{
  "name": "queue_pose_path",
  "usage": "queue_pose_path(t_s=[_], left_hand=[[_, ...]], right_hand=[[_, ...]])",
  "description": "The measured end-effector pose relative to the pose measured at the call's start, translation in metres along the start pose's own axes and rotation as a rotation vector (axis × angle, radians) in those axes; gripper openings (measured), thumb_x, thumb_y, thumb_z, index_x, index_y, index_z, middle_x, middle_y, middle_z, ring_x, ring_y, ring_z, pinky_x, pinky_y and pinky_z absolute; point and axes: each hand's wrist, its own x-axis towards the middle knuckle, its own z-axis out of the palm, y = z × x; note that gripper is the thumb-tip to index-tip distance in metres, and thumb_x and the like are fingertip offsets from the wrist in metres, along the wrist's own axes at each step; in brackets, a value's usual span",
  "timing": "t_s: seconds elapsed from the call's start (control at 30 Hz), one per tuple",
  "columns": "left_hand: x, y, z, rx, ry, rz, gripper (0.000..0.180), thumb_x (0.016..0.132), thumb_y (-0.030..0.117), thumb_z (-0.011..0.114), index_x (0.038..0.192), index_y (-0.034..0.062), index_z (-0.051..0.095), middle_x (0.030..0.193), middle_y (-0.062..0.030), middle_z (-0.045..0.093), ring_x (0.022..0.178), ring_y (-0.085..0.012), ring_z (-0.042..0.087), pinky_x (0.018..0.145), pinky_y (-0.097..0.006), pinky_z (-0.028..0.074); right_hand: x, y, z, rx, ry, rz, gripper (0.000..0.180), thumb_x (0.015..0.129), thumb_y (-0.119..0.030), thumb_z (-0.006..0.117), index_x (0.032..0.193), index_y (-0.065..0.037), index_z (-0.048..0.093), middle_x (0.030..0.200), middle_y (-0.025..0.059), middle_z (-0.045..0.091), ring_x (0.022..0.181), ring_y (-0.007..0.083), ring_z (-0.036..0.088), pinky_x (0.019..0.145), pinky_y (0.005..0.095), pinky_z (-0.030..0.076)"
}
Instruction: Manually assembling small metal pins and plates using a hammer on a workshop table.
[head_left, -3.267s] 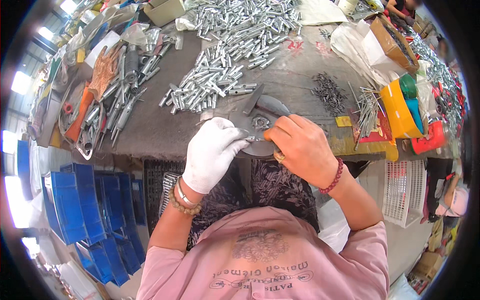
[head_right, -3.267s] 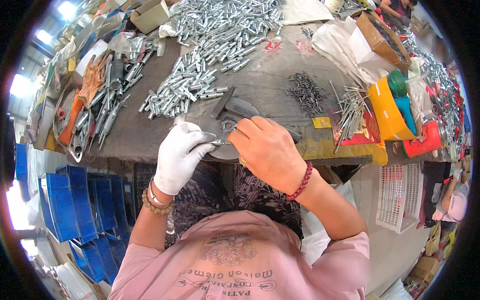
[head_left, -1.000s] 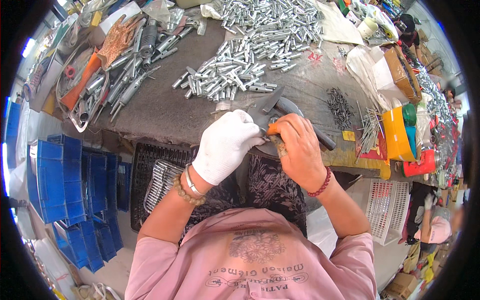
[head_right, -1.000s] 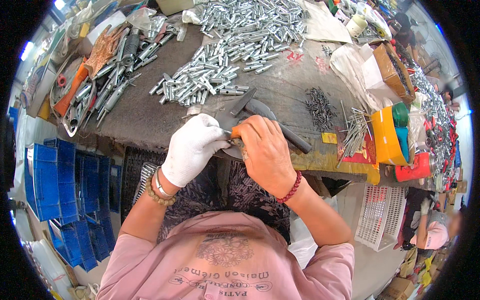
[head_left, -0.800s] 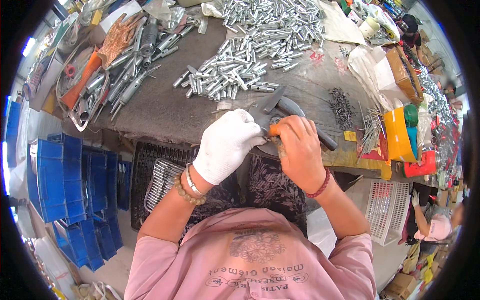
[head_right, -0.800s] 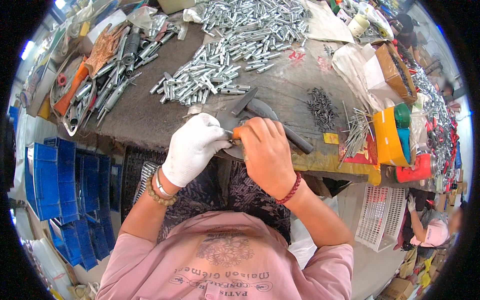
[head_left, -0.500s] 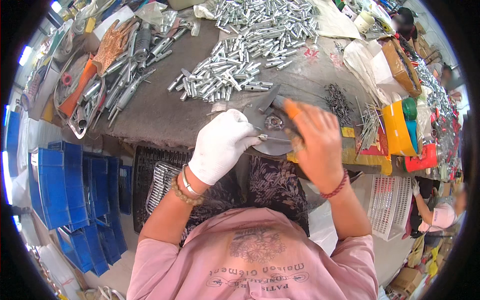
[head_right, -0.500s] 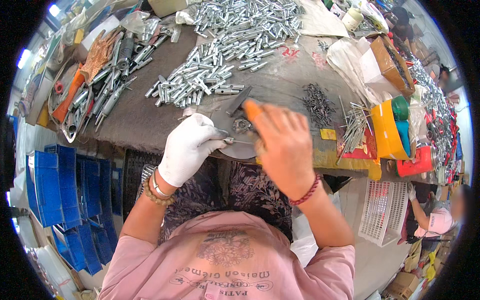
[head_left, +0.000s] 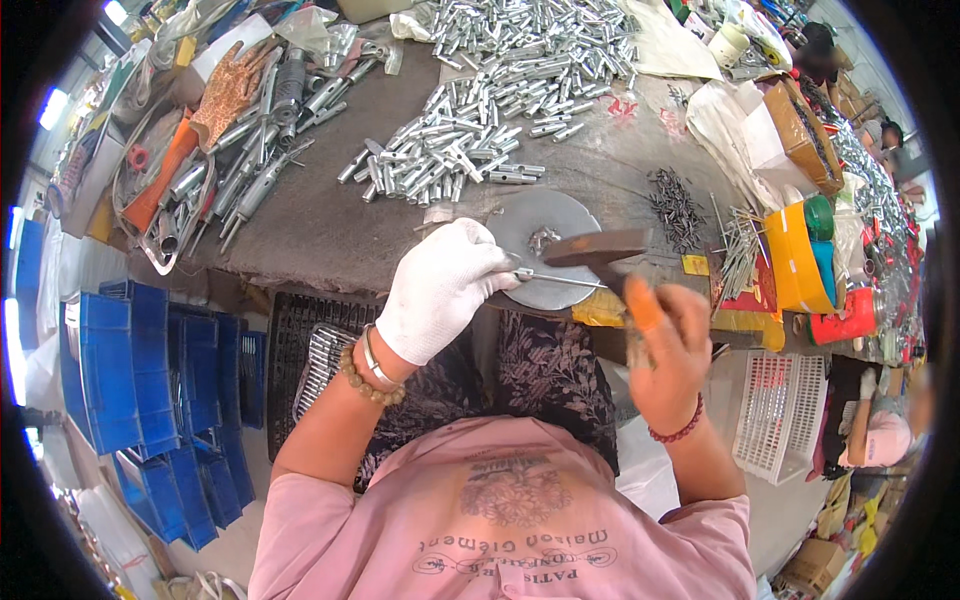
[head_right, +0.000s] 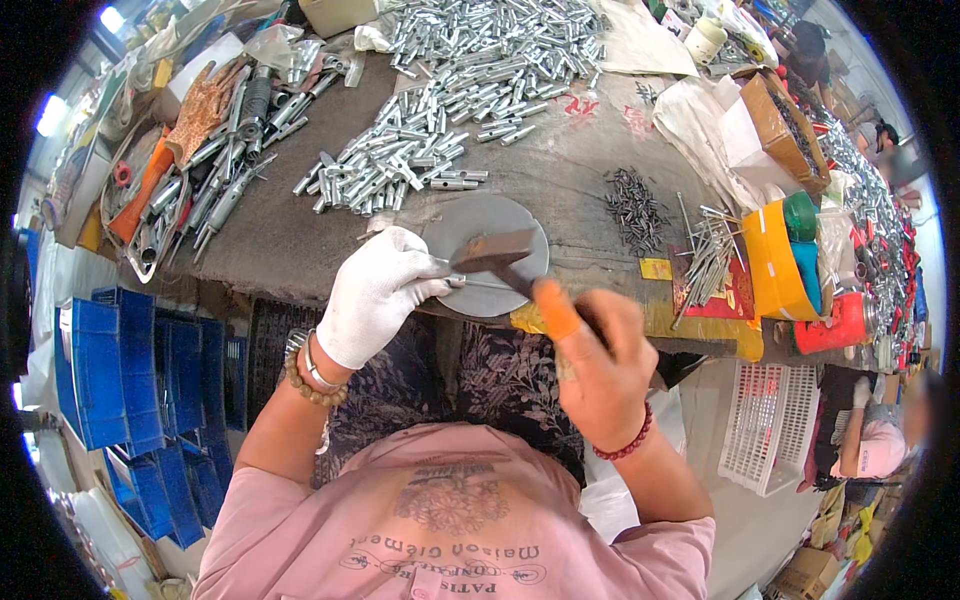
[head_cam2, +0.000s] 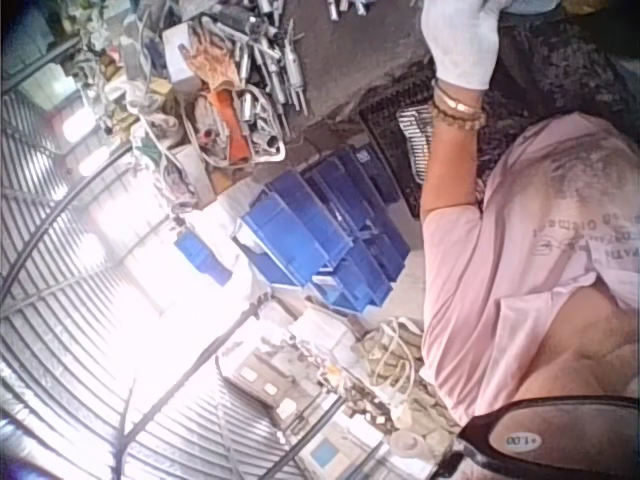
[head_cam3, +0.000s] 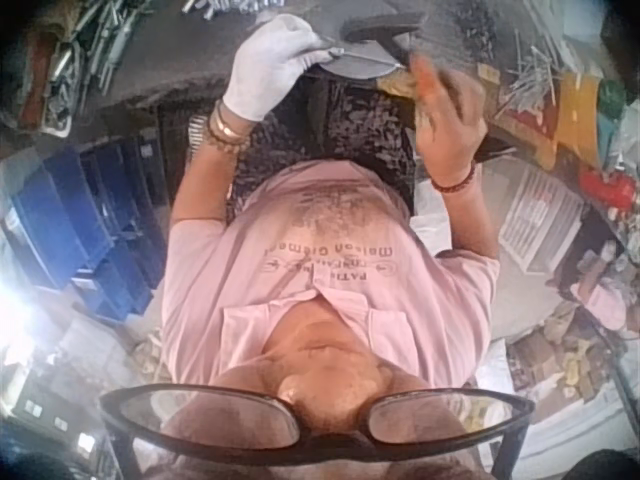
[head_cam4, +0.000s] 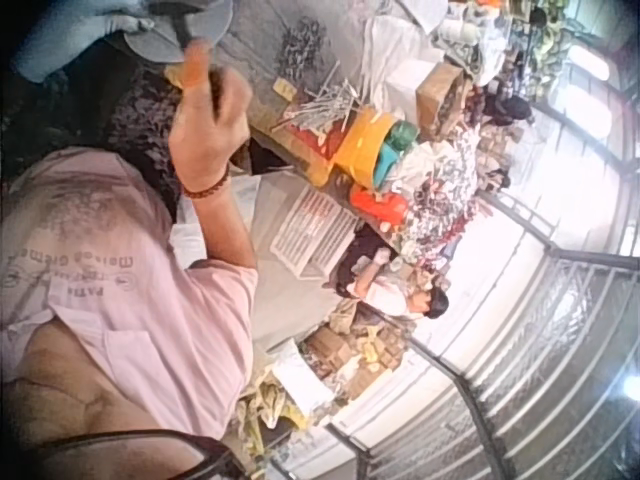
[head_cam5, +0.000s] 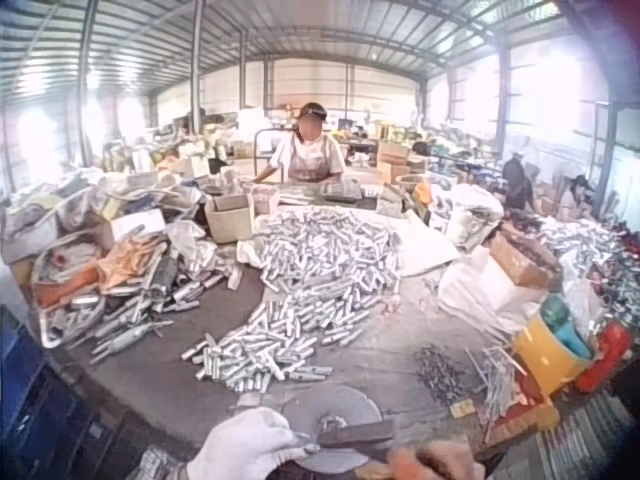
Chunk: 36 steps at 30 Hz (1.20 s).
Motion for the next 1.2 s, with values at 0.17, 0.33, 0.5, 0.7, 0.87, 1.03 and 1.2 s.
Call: queue_pose_path(t_s=[0.17,0.33,0.5,0.7,0.87,1.03,1.2], left_hand=[[0.001,0.002,-0.002,0.037,-0.019,-0.012,0.020,0.079,0.008,0.087,0.097,0.0064,0.079,0.095,-0.0086,0.069,0.092,-0.0292,0.067,0.084,-0.039,0.054],[-0.002,-0.001,-0.003,-0.052,-0.022,-0.031,0.020,0.082,0.007,0.086,0.102,0.0080,0.082,0.095,-0.0076,0.068,0.093,-0.0279,0.066,0.084,-0.038,0.054],[-0.004,0.002,-0.001,-0.034,0.008,-0.028,0.022,0.083,0.008,0.085,0.105,0.0094,0.084,0.098,-0.0062,0.068,0.095,-0.0271,0.066,0.084,-0.038,0.054],[-0.011,0.003,-0.002,0.003,0.034,0.007,0.029,0.084,0.006,0.084,0.113,0.0105,0.082,0.102,-0.0058,0.070,0.096,-0.0266,0.067,0.084,-0.037,0.055],[-0.034,0.027,0.011,0.047,0.270,-0.205,0.038,0.093,0.004,0.076,0.131,0.0033,0.071,0.094,-0.0084,0.074,0.078,-0.0195,0.069,0.070,-0.030,0.055],[-0.050,0.054,0.021,-0.426,0.122,-0.729,0.052,0.105,0.008,0.066,0.156,0.0080,0.057,0.094,-0.0078,0.076,0.062,-0.0111,0.065,0.061,-0.029,0.054],[-0.057,0.051,0.027,-0.871,0.197,-0.859,0.070,0.104,0.006,0.068,0.167,0.0034,0.036,0.099,-0.0069,0.076,0.067,-0.0065,0.060,0.056,-0.022,0.047]], right_hand=[[0.000,0.003,0.009,0.045,-0.236,0.071,0.064,0.081,0.007,0.067,0.140,-0.017,0.074,0.105,0.0108,0.064,0.086,0.0308,0.070,0.073,0.0403,0.059],[0.027,0.018,0.011,0.019,-0.298,0.128,0.063,0.078,0.006,0.070,0.137,-0.016,0.075,0.113,0.0114,0.064,0.100,0.0328,0.067,0.085,0.0439,0.057],[0.023,-0.001,0.013,-0.083,-0.380,0.069,0.047,0.071,-0.001,0.080,0.117,-0.011,0.075,0.110,0.0086,0.062,0.108,0.0325,0.064,0.088,0.0465,0.054],[0.000,-0.023,0.019,0.099,-0.380,0.263,0.031,0.080,-0.003,0.080,0.108,-0.009,0.071,0.086,0.0105,0.069,0.081,0.0352,0.071,0.070,0.0451,0.056],[-0.012,-0.027,0.028,0.651,-0.590,0.688,0.034,0.084,0.003,0.074,0.117,-0.001,0.072,0.079,0.0111,0.068,0.066,0.0222,0.061,0.066,0.0334,0.050],[-0.019,-0.037,0.032,0.837,-0.615,0.882,0.033,0.088,0.004,0.072,0.121,0.000,0.070,0.077,0.0056,0.061,0.068,0.0103,0.052,0.064,0.0285,0.046],[-0.028,-0.051,0.043,0.838,-0.607,0.877,0.032,0.090,0.003,0.073,0.122,0.000,0.070,0.077,0.0058,0.061,0.069,0.0106,0.054,0.064,0.0287,0.047]])
